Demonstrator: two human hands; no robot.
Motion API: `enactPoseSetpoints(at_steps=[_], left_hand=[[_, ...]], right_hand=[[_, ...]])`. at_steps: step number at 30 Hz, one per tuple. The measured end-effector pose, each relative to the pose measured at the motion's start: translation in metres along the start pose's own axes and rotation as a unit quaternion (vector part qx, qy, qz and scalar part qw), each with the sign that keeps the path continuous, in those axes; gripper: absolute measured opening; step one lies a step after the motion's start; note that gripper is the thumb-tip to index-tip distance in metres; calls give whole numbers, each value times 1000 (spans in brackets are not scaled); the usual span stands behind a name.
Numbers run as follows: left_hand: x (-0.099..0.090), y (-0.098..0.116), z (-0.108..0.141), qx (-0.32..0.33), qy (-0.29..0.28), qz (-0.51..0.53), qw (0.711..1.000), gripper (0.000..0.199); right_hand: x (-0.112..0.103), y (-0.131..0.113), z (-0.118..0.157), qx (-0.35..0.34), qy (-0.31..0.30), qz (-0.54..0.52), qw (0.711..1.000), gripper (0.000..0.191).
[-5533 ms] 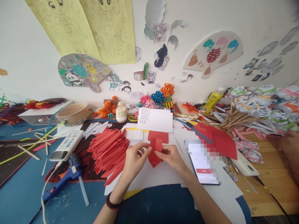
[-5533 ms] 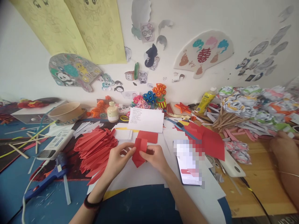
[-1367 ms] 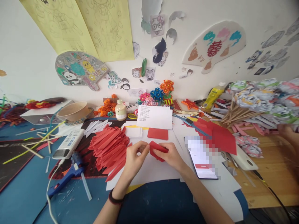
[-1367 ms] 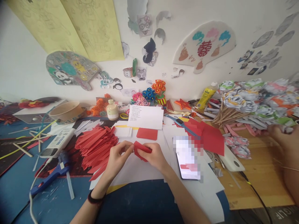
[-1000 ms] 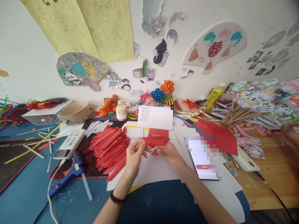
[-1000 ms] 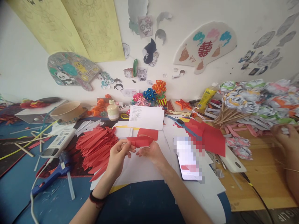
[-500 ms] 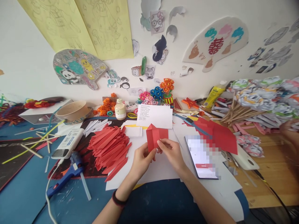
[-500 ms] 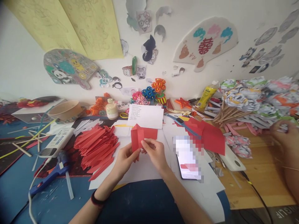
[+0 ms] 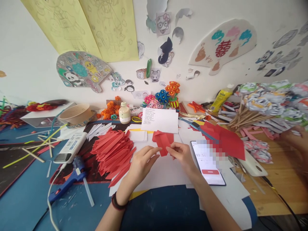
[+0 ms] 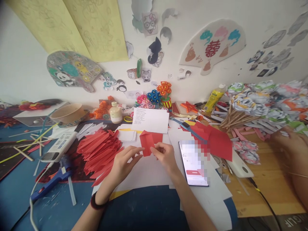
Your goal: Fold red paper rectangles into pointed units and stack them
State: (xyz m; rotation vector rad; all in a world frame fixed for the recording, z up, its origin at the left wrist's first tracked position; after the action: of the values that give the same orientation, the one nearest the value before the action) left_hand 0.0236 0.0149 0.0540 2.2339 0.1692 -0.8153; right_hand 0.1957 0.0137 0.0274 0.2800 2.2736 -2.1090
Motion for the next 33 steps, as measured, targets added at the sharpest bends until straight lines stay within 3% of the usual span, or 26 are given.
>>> enactPoseSetpoints(at_steps=[2,5,8,13,17,20,23,33], left_hand=[[2,3,2,50,-4,-22,998,24],[3,2,2,58,-9,-38,998,25],[0,0,-2,25,3,-27,999,20],[-10,1,-9,-67,85,48,993,7],[-8,-8,-4,-175,154,122,965,33],[3,-15,-1,-230,136,179,947,29],[11,-14,-1,-237,105,205,944,22],[10,-15,5,-255,146,165,942,25]], right_hand=[[3,0,0,-5,-20,14,1000,31],[8,-1,0,-18,-33,26,999,30],[13,-1,1,-21,-43,18,999,26],[18,1,3,4,-53,-17,998,28],[20,1,4,11,-44,-61,997,27],[22,2,4,13,-40,-88,995,28],[23,4,4,22,-37,-108,993,31],[30,8,5,49,-53,-124,990,31]])
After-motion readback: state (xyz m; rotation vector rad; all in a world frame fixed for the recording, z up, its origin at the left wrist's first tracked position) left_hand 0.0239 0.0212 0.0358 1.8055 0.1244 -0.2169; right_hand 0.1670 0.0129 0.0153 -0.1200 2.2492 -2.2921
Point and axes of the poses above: each hand's wrist, its own z-axis away from the middle knuckle, its own x-axis out of the palm, y = z × x, the point moved 6 cm from there along -z, towards the middle knuckle, and after that the axes turned 7 degrees about z, right-handed, at the moved point
